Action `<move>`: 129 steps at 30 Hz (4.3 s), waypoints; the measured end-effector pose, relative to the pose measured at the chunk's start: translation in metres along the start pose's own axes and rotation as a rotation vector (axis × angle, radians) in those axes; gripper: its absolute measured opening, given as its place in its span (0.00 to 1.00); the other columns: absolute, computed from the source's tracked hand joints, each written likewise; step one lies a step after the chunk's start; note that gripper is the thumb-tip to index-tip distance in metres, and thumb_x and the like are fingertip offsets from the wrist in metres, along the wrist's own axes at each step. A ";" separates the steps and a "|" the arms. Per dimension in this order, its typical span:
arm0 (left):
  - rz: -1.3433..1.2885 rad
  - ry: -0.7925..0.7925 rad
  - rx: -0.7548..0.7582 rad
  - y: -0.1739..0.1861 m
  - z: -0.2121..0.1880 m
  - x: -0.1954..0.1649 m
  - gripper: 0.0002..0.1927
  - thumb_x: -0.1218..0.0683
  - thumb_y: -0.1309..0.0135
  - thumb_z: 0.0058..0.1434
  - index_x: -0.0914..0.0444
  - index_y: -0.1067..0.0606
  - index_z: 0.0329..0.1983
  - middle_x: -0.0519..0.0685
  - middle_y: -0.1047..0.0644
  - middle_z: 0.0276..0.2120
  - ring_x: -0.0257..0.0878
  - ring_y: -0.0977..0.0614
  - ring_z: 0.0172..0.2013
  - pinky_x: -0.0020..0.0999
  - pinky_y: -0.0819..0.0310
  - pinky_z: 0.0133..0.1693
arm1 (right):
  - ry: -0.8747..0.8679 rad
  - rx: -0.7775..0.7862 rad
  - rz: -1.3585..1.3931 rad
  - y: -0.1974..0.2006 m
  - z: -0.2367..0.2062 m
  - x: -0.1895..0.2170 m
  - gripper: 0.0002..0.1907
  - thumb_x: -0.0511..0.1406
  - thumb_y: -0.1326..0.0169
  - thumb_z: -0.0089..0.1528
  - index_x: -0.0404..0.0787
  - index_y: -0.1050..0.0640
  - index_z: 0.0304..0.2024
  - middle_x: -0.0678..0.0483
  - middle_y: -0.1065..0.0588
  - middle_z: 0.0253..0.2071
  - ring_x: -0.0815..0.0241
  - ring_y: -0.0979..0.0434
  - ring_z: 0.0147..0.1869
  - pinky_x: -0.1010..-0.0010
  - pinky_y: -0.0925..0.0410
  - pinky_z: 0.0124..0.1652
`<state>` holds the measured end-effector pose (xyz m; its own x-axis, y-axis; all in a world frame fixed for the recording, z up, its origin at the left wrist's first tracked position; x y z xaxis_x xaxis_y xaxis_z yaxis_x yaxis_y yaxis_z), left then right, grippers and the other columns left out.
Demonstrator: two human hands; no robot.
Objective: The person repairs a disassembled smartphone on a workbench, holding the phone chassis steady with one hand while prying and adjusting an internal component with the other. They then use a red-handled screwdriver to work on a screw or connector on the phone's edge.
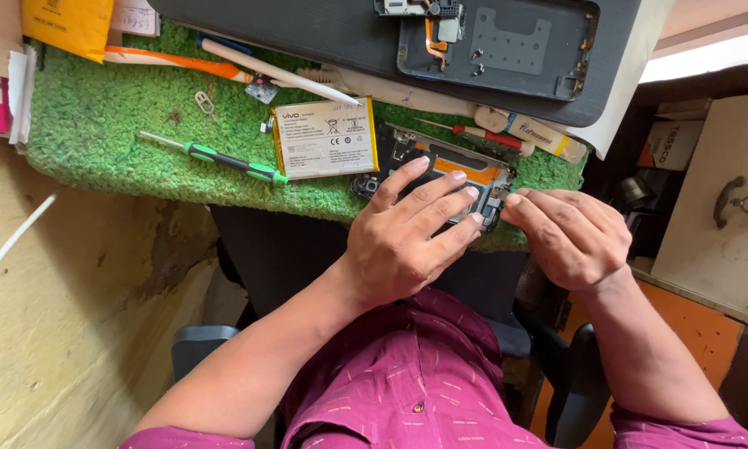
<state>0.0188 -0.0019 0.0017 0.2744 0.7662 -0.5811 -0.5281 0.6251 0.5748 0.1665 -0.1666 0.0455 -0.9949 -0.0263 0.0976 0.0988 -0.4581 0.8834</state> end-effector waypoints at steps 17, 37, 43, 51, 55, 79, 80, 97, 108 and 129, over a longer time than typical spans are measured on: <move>-0.003 0.001 -0.001 0.001 0.001 -0.001 0.06 0.56 0.39 0.68 0.60 0.18 0.46 0.49 0.19 0.51 0.44 0.20 0.60 0.48 0.43 0.71 | -0.011 0.190 -0.031 0.013 0.019 0.000 0.10 0.26 0.33 0.58 0.30 0.20 0.40 0.47 0.22 0.35 0.51 0.20 0.35 0.65 0.27 0.34; -0.009 0.007 0.009 0.002 0.001 0.000 0.07 0.55 0.38 0.67 0.60 0.18 0.46 0.50 0.19 0.52 0.44 0.21 0.60 0.48 0.45 0.71 | -0.537 -0.162 0.171 -0.010 -0.011 0.025 0.11 0.20 0.37 0.66 0.34 0.19 0.48 0.48 0.20 0.41 0.54 0.18 0.42 0.70 0.26 0.45; -0.008 0.007 0.020 0.003 0.001 0.000 0.07 0.55 0.38 0.67 0.60 0.17 0.46 0.50 0.19 0.53 0.44 0.21 0.60 0.48 0.45 0.71 | -0.551 -0.158 0.156 -0.008 -0.010 0.027 0.11 0.19 0.40 0.68 0.33 0.21 0.50 0.47 0.19 0.43 0.53 0.16 0.45 0.69 0.25 0.47; -0.004 0.016 0.012 0.003 0.001 -0.001 0.06 0.55 0.37 0.67 0.60 0.17 0.46 0.49 0.19 0.53 0.43 0.21 0.60 0.47 0.44 0.71 | -0.503 -0.143 0.165 -0.006 -0.007 0.025 0.10 0.19 0.39 0.67 0.33 0.21 0.47 0.48 0.19 0.44 0.52 0.15 0.45 0.69 0.24 0.46; -0.004 0.016 0.014 0.003 0.001 -0.001 0.06 0.55 0.37 0.67 0.59 0.17 0.46 0.49 0.19 0.52 0.43 0.21 0.60 0.47 0.44 0.71 | -0.476 -0.143 0.139 -0.006 -0.004 0.025 0.10 0.19 0.38 0.66 0.33 0.21 0.46 0.48 0.19 0.42 0.52 0.15 0.44 0.69 0.24 0.45; 0.005 0.012 0.013 0.003 0.001 -0.001 0.06 0.55 0.39 0.68 0.59 0.17 0.46 0.49 0.19 0.52 0.43 0.21 0.60 0.47 0.44 0.71 | -0.341 0.107 -0.035 0.013 0.025 0.030 0.10 0.21 0.38 0.64 0.32 0.21 0.47 0.46 0.20 0.40 0.50 0.17 0.45 0.67 0.25 0.44; 0.011 0.011 0.013 0.003 0.001 -0.001 0.06 0.55 0.39 0.68 0.59 0.17 0.46 0.49 0.19 0.52 0.43 0.21 0.60 0.47 0.44 0.71 | -0.318 0.123 -0.070 0.014 0.028 0.031 0.10 0.21 0.38 0.64 0.31 0.21 0.47 0.46 0.20 0.41 0.51 0.17 0.46 0.66 0.24 0.45; 0.028 0.003 0.011 0.003 0.001 -0.001 0.06 0.55 0.38 0.67 0.58 0.17 0.46 0.48 0.19 0.52 0.42 0.21 0.60 0.47 0.44 0.71 | -0.442 0.299 0.035 0.016 0.043 0.019 0.06 0.25 0.40 0.63 0.35 0.24 0.42 0.50 0.28 0.30 0.51 0.27 0.34 0.62 0.31 0.37; 0.037 0.002 0.015 0.002 0.000 -0.001 0.06 0.55 0.40 0.67 0.58 0.17 0.46 0.48 0.19 0.53 0.42 0.21 0.60 0.47 0.44 0.70 | -0.346 0.340 -0.161 0.013 0.046 0.033 0.13 0.25 0.40 0.61 0.32 0.23 0.48 0.50 0.28 0.31 0.52 0.27 0.36 0.63 0.31 0.36; 0.017 0.009 0.014 0.002 0.002 -0.001 0.06 0.55 0.39 0.68 0.59 0.17 0.46 0.49 0.19 0.52 0.42 0.21 0.61 0.46 0.44 0.71 | -0.735 0.314 0.181 0.020 0.044 0.016 0.05 0.29 0.41 0.65 0.37 0.19 0.43 0.48 0.21 0.36 0.55 0.18 0.36 0.67 0.28 0.37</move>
<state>0.0187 -0.0013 0.0048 0.2584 0.7755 -0.5761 -0.5213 0.6140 0.5927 0.1531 -0.1371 0.0849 -0.7057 0.5629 0.4303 0.3668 -0.2294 0.9016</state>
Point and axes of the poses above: each hand's wrist, its own z-axis towards the middle knuckle, its own y-axis out of the back of the hand, x = y × z, the point moved 2 cm from there along z, towards the middle knuckle
